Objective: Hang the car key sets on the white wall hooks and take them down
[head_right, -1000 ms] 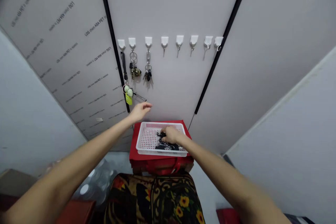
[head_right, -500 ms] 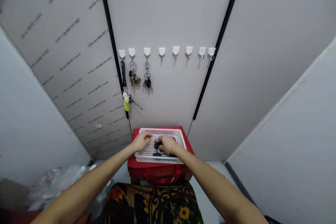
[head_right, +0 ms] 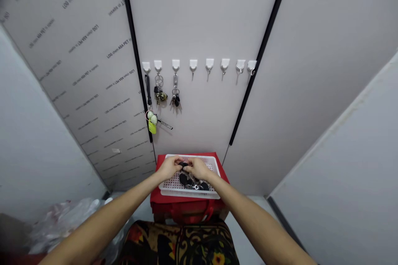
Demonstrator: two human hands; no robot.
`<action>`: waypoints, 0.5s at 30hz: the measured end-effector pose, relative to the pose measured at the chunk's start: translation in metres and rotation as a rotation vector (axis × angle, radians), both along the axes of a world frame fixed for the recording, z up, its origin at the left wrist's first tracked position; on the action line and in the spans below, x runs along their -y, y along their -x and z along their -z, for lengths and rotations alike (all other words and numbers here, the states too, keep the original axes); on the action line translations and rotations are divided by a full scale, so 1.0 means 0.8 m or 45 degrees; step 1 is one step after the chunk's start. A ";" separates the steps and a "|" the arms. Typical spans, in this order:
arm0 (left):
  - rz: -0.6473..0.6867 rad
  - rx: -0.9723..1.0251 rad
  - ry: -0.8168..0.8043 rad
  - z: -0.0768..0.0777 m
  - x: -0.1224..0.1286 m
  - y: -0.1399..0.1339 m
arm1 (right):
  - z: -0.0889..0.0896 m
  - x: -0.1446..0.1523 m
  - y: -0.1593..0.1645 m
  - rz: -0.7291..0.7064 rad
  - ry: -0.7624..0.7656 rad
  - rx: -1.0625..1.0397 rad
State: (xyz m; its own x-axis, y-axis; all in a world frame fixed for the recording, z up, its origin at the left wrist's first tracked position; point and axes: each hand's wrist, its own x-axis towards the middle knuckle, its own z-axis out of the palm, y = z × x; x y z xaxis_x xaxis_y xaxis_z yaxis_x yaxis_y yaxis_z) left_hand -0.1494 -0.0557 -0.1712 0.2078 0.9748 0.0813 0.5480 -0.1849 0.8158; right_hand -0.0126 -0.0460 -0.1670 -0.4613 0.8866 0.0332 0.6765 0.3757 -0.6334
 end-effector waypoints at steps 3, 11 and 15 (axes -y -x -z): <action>-0.048 0.099 0.032 -0.014 -0.010 0.005 | -0.007 -0.002 -0.002 0.020 0.032 -0.119; -0.029 0.551 0.243 -0.051 -0.013 0.004 | -0.029 -0.007 0.010 -0.033 0.173 -0.632; 0.018 0.657 0.266 -0.059 -0.007 0.003 | -0.042 -0.012 0.016 0.098 0.104 -0.691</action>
State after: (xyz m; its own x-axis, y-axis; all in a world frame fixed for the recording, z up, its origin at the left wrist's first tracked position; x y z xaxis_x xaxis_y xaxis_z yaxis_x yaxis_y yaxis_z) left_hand -0.1519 -0.0504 -0.1237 0.2052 0.9785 -0.0188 0.0665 0.0052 0.9978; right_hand -0.0257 -0.0364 -0.1333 -0.3308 0.9269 0.1776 0.2688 0.2729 -0.9237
